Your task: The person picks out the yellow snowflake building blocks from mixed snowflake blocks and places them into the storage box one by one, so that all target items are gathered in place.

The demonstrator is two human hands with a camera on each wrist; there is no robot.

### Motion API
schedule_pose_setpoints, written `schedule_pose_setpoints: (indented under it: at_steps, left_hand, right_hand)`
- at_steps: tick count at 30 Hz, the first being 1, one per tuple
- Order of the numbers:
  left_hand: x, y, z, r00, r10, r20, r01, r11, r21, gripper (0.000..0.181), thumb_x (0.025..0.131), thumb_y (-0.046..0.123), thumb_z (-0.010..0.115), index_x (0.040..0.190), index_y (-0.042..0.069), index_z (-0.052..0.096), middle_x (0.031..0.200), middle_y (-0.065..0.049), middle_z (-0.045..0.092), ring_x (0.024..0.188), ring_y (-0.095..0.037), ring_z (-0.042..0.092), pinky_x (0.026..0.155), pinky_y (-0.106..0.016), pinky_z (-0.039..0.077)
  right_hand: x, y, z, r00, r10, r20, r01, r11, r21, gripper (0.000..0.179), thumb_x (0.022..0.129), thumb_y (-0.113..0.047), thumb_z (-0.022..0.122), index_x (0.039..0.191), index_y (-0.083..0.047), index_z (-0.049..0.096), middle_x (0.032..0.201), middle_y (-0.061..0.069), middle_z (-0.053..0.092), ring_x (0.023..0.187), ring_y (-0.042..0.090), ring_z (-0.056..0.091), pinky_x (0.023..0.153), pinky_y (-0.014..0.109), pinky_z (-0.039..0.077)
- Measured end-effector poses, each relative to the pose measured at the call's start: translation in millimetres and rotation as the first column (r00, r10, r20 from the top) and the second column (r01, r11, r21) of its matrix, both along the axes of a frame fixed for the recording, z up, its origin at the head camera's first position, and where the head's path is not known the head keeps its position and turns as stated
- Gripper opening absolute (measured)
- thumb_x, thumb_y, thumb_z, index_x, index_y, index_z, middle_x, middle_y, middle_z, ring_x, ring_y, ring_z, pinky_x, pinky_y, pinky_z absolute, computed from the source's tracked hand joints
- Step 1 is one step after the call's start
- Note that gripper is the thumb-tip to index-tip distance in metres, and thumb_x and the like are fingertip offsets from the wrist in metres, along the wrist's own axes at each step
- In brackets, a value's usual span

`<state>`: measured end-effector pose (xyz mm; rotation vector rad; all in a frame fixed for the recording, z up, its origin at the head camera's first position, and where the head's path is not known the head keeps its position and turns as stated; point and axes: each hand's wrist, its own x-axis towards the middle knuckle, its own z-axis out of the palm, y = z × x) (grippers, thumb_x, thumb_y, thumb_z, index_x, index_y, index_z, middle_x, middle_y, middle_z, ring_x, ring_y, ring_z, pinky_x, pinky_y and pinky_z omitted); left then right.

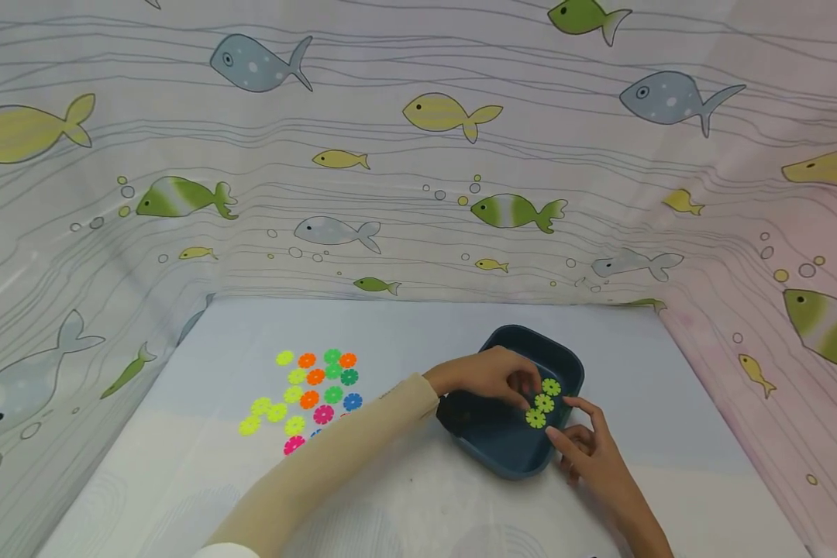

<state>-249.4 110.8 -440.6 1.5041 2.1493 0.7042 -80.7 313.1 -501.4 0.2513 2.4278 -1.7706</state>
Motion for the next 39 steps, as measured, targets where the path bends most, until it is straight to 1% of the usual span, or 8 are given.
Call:
schedule_pose_setpoints:
  at_steps: [5, 9, 13, 17, 23, 27, 33, 39]
  left_hand:
    - [1.9, -17.3, 9.0, 0.999, -0.011, 0.032, 0.009, 0.997, 0.073, 0.031, 0.092, 0.018, 0.08, 0.12, 0.007, 0.07, 0.106, -0.001, 0.071, 0.087, 0.005, 0.062, 0.079, -0.01, 0.05]
    - [1.1, -32.9, 14.3, 0.999, 0.003, 0.048, -0.009, 0.992, 0.126, 0.028, 0.094, 0.019, 0.078, 0.119, 0.009, 0.07, 0.104, 0.002, 0.07, 0.086, 0.005, 0.063, 0.079, -0.011, 0.051]
    - [-1.6, -48.4, 14.9, 0.997, 0.046, 0.062, -0.056, 0.984, 0.17, 0.024, 0.096, 0.02, 0.076, 0.118, 0.012, 0.07, 0.102, 0.006, 0.069, 0.085, 0.003, 0.064, 0.079, -0.013, 0.052]
    - [-4.3, -66.0, 11.3, 0.991, 0.101, 0.086, -0.118, 0.968, 0.22, 0.022, 0.096, 0.02, 0.076, 0.116, 0.014, 0.07, 0.099, 0.009, 0.068, 0.085, 0.001, 0.064, 0.077, -0.016, 0.053]
    - [-6.0, -93.4, 12.3, 0.981, 0.179, 0.071, -0.192, 0.937, 0.293, 0.023, 0.096, 0.018, 0.076, 0.117, 0.01, 0.071, 0.102, 0.005, 0.071, 0.087, -0.002, 0.063, 0.079, -0.02, 0.053]
    - [-9.4, -112.3, 12.4, 0.972, 0.229, 0.056, -0.235, 0.922, 0.306, 0.024, 0.096, 0.017, 0.076, 0.117, 0.008, 0.071, 0.102, 0.005, 0.072, 0.087, -0.003, 0.064, 0.079, -0.022, 0.054]
    - [-12.5, -145.6, 8.2, 0.953, 0.298, 0.06, -0.302, 0.91, 0.284, 0.019, 0.096, 0.021, 0.076, 0.114, 0.02, 0.071, 0.097, 0.014, 0.068, 0.087, -0.004, 0.064, 0.077, -0.025, 0.055]
    - [-9.9, -178.1, 3.3, 0.937, 0.344, 0.058, -0.346, 0.9, 0.264, 0.019, 0.096, 0.022, 0.075, 0.115, 0.021, 0.071, 0.096, 0.013, 0.068, 0.087, -0.006, 0.064, 0.077, -0.027, 0.056]
  right_hand:
    - [-0.3, -2, 0.7, 1.0, -0.007, 0.007, 0.007, 1.0, -0.007, 0.067, 0.103, -0.035, 0.065, 0.154, -0.027, 0.022, 0.102, 0.016, 0.065, 0.076, 0.029, 0.062, 0.059, 0.038, 0.056]
    - [0.1, -3, 1.3, 1.0, -0.01, 0.005, 0.01, 1.0, -0.011, 0.065, 0.103, -0.035, 0.065, 0.153, -0.029, 0.023, 0.101, 0.014, 0.066, 0.075, 0.027, 0.062, 0.059, 0.038, 0.055]
    - [1.2, -2, 2.0, 1.0, -0.012, 0.004, 0.012, 1.0, -0.017, 0.065, 0.103, -0.034, 0.065, 0.153, -0.03, 0.023, 0.1, 0.014, 0.065, 0.075, 0.027, 0.061, 0.059, 0.038, 0.055]
    - [1.2, -2, 2.2, 1.0, -0.011, 0.006, 0.011, 1.0, -0.012, 0.065, 0.103, -0.035, 0.065, 0.152, -0.031, 0.023, 0.101, 0.014, 0.065, 0.074, 0.027, 0.061, 0.059, 0.038, 0.055]
    - [0.7, -2, 2.1, 1.0, -0.011, 0.014, 0.011, 1.0, -0.008, 0.066, 0.103, -0.035, 0.065, 0.153, -0.031, 0.022, 0.1, 0.013, 0.065, 0.074, 0.027, 0.061, 0.059, 0.038, 0.055]
    - [-0.6, -2, 2.3, 1.0, -0.006, 0.017, 0.006, 1.0, -0.01, 0.066, 0.103, -0.036, 0.064, 0.153, -0.032, 0.022, 0.103, 0.015, 0.064, 0.074, 0.028, 0.061, 0.059, 0.038, 0.054]
    - [-1.3, -2, 2.4, 1.0, -0.006, 0.027, 0.006, 1.0, -0.022, 0.064, 0.104, -0.036, 0.063, 0.152, -0.034, 0.022, 0.104, 0.014, 0.064, 0.075, 0.028, 0.061, 0.06, 0.039, 0.054]
    - [0.4, -3, 2.3, 1.0, -0.007, 0.013, 0.008, 0.999, -0.034, 0.063, 0.104, -0.034, 0.063, 0.152, -0.033, 0.023, 0.103, 0.014, 0.064, 0.076, 0.029, 0.062, 0.061, 0.039, 0.056]
